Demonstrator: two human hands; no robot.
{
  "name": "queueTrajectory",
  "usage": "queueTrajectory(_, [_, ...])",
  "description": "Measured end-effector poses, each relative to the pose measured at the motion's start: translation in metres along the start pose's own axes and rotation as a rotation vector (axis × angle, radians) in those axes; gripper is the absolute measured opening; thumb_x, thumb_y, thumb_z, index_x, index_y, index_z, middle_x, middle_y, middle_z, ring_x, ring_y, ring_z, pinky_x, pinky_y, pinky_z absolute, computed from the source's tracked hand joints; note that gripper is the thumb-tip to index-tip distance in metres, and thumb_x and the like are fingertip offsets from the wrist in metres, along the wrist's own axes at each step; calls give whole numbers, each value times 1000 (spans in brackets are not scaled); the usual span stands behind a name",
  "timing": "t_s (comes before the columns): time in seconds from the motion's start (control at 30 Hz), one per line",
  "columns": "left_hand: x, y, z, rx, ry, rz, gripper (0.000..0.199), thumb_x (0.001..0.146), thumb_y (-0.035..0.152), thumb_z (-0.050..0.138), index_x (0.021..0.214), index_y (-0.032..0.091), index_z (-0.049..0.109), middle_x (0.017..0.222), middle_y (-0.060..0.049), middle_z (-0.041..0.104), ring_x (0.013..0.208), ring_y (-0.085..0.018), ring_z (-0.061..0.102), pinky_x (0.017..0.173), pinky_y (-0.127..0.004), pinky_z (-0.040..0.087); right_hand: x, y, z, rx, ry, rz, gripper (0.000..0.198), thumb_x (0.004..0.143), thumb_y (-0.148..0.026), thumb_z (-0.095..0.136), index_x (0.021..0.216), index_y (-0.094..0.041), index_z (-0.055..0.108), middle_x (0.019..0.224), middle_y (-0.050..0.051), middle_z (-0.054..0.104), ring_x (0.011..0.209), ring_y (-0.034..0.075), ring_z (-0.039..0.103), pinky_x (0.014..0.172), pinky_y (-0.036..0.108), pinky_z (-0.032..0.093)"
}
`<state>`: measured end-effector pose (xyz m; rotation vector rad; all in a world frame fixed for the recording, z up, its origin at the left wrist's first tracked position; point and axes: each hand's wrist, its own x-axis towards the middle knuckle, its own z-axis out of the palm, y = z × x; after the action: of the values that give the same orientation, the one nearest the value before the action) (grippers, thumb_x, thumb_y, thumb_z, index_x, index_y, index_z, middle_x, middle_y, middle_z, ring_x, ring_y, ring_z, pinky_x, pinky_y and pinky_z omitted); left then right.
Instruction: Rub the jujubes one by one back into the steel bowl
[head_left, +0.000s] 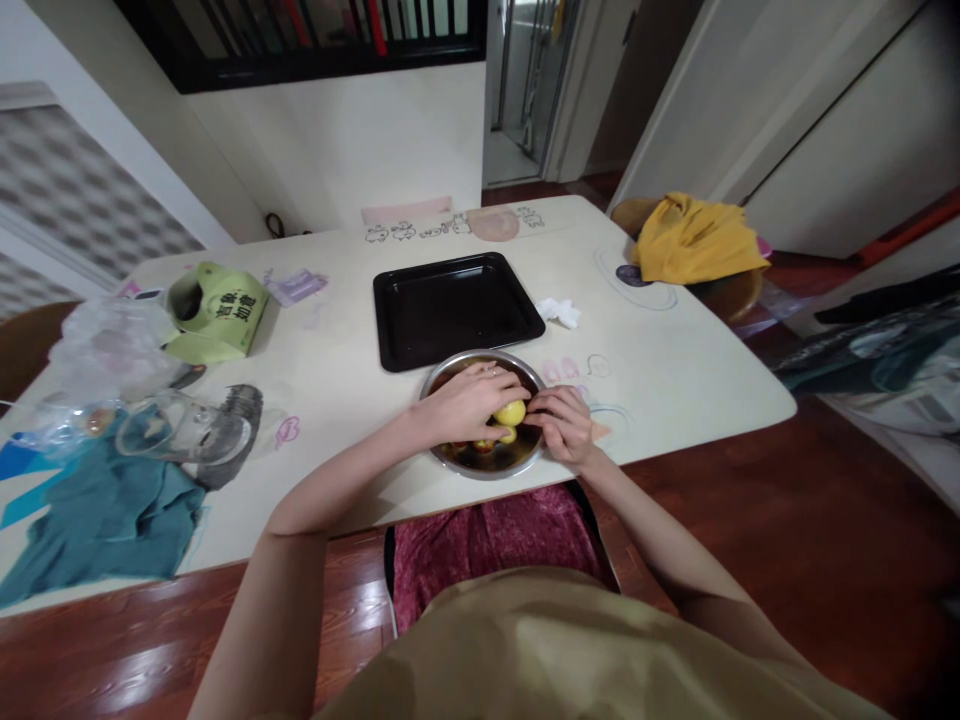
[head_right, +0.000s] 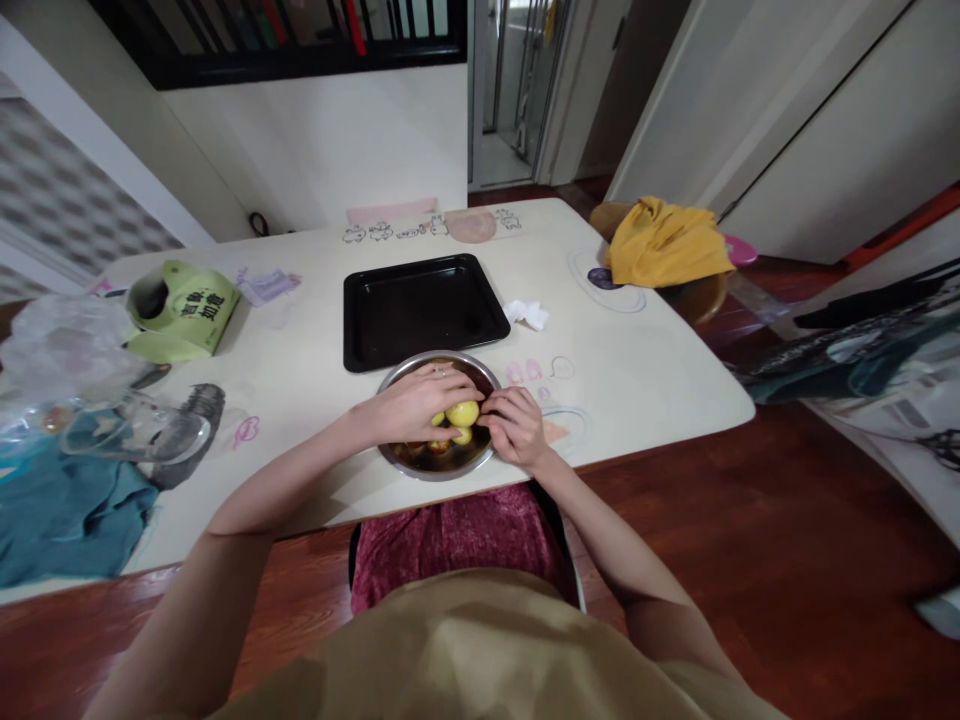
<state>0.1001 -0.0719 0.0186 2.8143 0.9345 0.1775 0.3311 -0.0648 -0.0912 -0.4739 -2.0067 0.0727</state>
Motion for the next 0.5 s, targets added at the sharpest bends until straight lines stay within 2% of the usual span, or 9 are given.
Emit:
queueTrajectory(0.1, [-4, -4, -8, -5, 21, -8, 53, 95, 44, 77, 138, 18, 64, 139, -14, 68, 132, -34, 64, 115, -49, 47, 1, -1, -1, 6, 36, -18, 44, 109, -29, 39, 90, -25, 79, 86, 6, 76, 90, 23, 68, 77, 43, 46])
queueTrajectory(0.23, [-13, -16, -28, -30, 122, -59, 46, 103, 47, 65, 141, 21, 62, 139, -13, 69, 131, -31, 65, 115, -48, 47, 0, 0, 0, 22, 73, -8, 41, 108, -28, 42, 95, -27, 80, 88, 6, 77, 89, 24, 69, 79, 44, 47])
queueTrajectory(0.37, [-24, -35, -49, 13, 274, -211, 42, 106, 43, 60, 141, 21, 62, 143, -12, 68, 132, -31, 64, 112, -48, 50, -2, 0, 1, 8, 137, 55, 39, 107, -27, 43, 98, -27, 81, 89, 6, 77, 90, 26, 69, 82, 46, 50])
queueTrajectory(0.5, [-33, -56, -59, 79, 449, -353, 37, 105, 34, 56, 139, 21, 62, 142, -12, 67, 132, -30, 63, 114, -48, 50, 1, -1, 0, -40, 147, 197, 40, 108, -29, 39, 105, -25, 79, 96, 9, 75, 93, 27, 68, 85, 49, 52])
